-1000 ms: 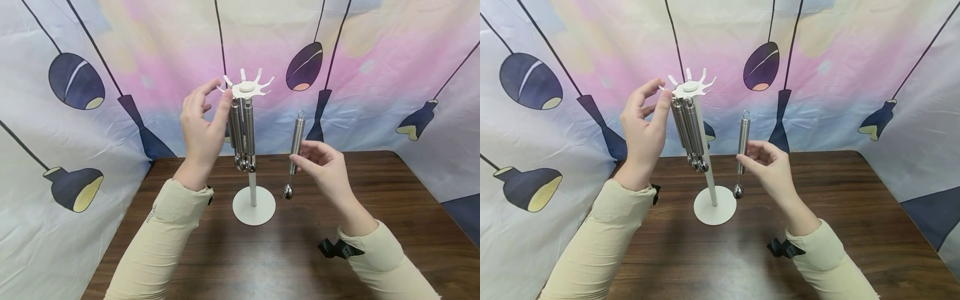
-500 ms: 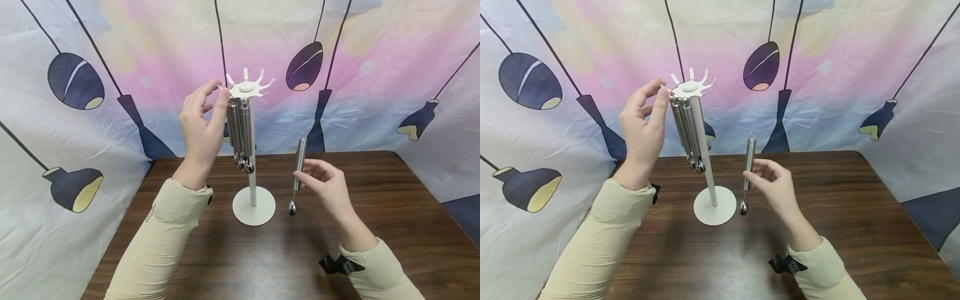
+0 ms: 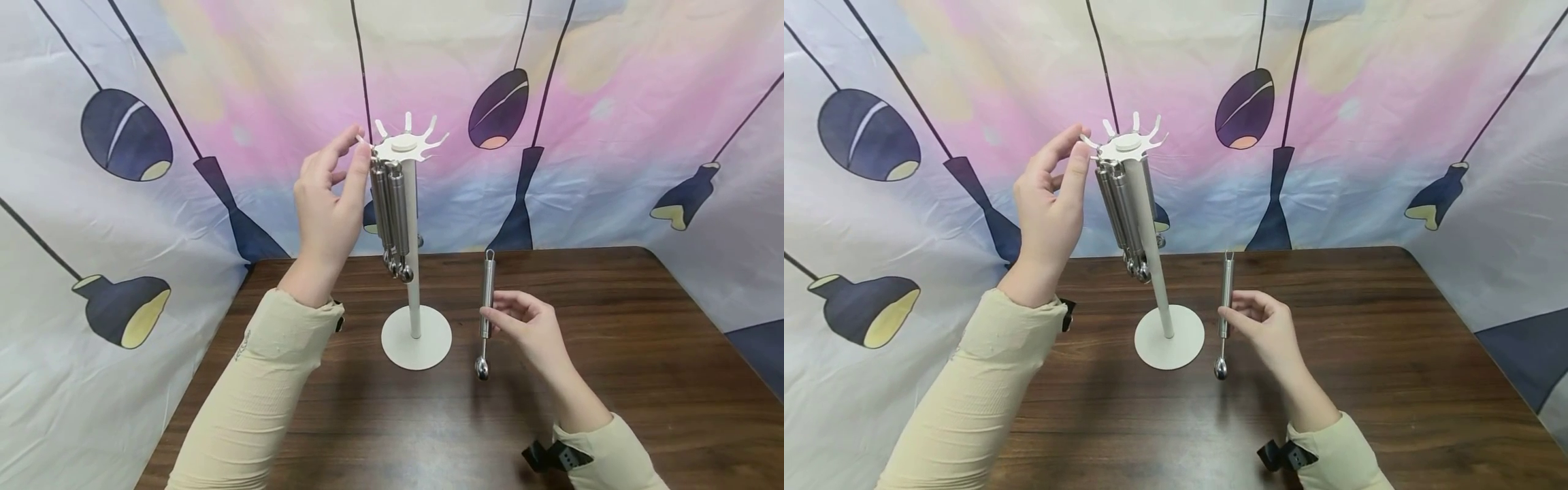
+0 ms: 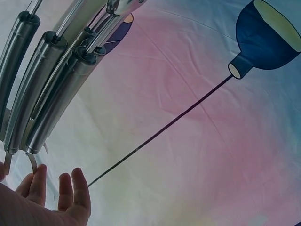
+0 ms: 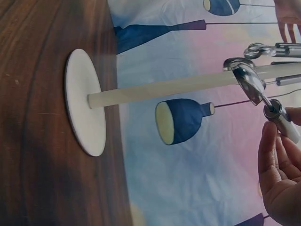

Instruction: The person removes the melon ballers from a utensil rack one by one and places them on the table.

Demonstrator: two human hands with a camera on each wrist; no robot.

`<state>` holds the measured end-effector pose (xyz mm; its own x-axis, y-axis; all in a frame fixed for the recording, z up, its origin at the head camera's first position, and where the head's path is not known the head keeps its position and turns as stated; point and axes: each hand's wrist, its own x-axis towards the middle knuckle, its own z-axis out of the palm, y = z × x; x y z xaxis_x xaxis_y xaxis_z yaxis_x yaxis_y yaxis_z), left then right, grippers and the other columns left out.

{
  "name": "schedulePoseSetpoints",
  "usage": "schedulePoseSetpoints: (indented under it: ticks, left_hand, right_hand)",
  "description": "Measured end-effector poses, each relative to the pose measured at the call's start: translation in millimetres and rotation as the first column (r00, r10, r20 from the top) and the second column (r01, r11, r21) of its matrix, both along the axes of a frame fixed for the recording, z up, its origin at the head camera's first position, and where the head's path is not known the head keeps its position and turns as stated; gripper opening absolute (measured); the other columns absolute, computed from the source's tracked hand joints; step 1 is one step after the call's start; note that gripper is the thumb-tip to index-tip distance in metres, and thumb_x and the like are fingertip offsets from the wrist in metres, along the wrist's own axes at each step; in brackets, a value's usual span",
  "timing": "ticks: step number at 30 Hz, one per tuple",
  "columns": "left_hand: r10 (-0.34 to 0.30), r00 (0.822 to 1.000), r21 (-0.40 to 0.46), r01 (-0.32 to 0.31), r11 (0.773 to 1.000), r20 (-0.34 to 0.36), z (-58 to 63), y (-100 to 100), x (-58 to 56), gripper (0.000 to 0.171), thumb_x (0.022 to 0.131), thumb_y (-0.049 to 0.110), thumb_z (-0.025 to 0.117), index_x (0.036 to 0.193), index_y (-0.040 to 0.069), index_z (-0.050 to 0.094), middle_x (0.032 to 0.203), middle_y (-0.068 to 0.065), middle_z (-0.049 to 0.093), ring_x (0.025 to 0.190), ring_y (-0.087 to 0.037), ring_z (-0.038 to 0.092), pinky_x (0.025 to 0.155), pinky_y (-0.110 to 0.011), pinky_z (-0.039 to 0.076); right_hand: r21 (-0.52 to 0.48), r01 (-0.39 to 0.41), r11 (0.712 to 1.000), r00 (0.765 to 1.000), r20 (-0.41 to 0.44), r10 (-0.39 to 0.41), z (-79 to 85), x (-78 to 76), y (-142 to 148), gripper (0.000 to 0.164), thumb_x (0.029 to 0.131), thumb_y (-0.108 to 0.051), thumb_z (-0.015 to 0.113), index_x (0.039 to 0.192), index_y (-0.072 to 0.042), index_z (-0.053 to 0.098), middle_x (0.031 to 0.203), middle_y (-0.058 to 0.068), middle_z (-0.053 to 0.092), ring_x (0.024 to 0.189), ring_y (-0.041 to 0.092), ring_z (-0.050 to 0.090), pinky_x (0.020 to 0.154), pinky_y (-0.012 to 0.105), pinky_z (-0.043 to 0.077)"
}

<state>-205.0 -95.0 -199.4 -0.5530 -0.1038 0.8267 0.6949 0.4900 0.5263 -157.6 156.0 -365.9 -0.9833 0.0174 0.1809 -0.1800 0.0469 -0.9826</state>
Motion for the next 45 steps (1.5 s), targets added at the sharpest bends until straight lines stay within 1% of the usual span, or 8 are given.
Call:
schedulePoseSetpoints:
  ticks: [6,12,16,19,25,29,40,45]
  left_hand:
    - [-0.002,1.000,0.000,0.002,1.000,0.026,0.5,0,-2.5,0.036,0.102,0.023,0.052,0.132,0.007,0.064,0.128,-0.006,0.068,0.117,-0.019,0.057,0.091,-0.030,0.054]
    - [-0.011,0.999,0.010,0.010,1.000,0.050,1.7,1,-3.7,0.035,0.103,0.023,0.051,0.132,0.009,0.064,0.128,-0.006,0.068,0.114,-0.020,0.057,0.087,-0.030,0.054]
    - [-0.005,0.998,0.010,0.004,1.000,0.063,2.7,-1,-5.5,0.035,0.102,0.023,0.052,0.132,0.009,0.065,0.124,-0.008,0.070,0.106,-0.023,0.060,0.081,-0.028,0.052]
    - [-0.005,0.996,0.006,0.005,1.000,0.084,4.1,-3,-6.8,0.036,0.102,0.025,0.052,0.133,0.011,0.064,0.126,-0.006,0.069,0.101,-0.023,0.062,0.078,-0.027,0.050]
    - [-0.026,0.995,-0.017,0.027,0.999,0.101,7.5,-4,-9.1,0.037,0.103,0.025,0.051,0.135,0.011,0.062,0.132,0.002,0.067,0.111,-0.018,0.060,0.088,-0.028,0.053]
    - [-0.034,0.994,-0.018,0.036,0.999,0.107,8.9,-4,-11.0,0.036,0.103,0.024,0.051,0.134,0.010,0.063,0.131,0.001,0.067,0.114,-0.016,0.059,0.093,-0.027,0.053]
    - [-0.081,0.993,-0.007,0.082,0.997,0.081,9.8,-4,-14.5,0.035,0.103,0.021,0.051,0.132,0.006,0.063,0.131,-0.005,0.067,0.119,-0.013,0.062,0.096,-0.026,0.053]
    - [-0.108,0.992,0.018,0.107,0.994,0.072,10.0,-5,-16.5,0.035,0.103,0.019,0.052,0.132,0.003,0.063,0.130,-0.007,0.067,0.115,-0.018,0.066,0.093,-0.025,0.055]
  right_hand:
    - [0.059,0.010,0.998,1.000,0.021,-0.011,-14.4,1.4,0,0.035,0.085,-0.003,0.073,0.115,0.013,0.063,0.081,-0.008,0.070,0.064,0.006,0.066,0.062,0.025,0.058]
    - [0.072,0.013,0.997,0.997,0.072,-0.019,-27.5,1.5,0,0.035,0.086,-0.002,0.072,0.116,0.015,0.062,0.077,-0.014,0.068,0.061,0.006,0.065,0.062,0.027,0.058]
    - [0.085,0.011,0.996,0.994,0.112,-0.021,-35.3,0.0,0,0.037,0.087,-0.003,0.072,0.117,0.014,0.062,0.079,-0.009,0.069,0.061,0.007,0.064,0.063,0.027,0.058]
    - [0.089,0.006,0.996,0.991,0.131,-0.018,-41.1,-1.8,1,0.036,0.086,-0.003,0.073,0.117,0.014,0.062,0.081,-0.004,0.070,0.061,0.007,0.064,0.063,0.028,0.058]
    - [0.087,-0.002,0.996,0.985,0.170,-0.013,-52.6,-5.4,0,0.037,0.086,-0.003,0.073,0.116,0.014,0.062,0.083,0.002,0.071,0.061,0.008,0.064,0.062,0.029,0.058]
    - [0.093,-0.012,0.996,0.981,0.195,-0.006,-61.0,-8.7,-1,0.037,0.085,-0.003,0.072,0.116,0.015,0.062,0.083,0.005,0.071,0.061,0.009,0.064,0.061,0.029,0.058]
    - [0.142,-0.040,0.989,0.967,0.254,0.003,-80.0,-11.3,-1,0.038,0.085,-0.005,0.073,0.115,0.016,0.060,0.085,0.010,0.074,0.055,0.010,0.062,0.057,0.027,0.056]
    - [0.147,-0.063,0.987,0.960,0.279,0.020,-88.5,-13.2,-2,0.038,0.085,-0.005,0.073,0.114,0.016,0.060,0.081,0.009,0.073,0.054,0.010,0.062,0.056,0.028,0.057]
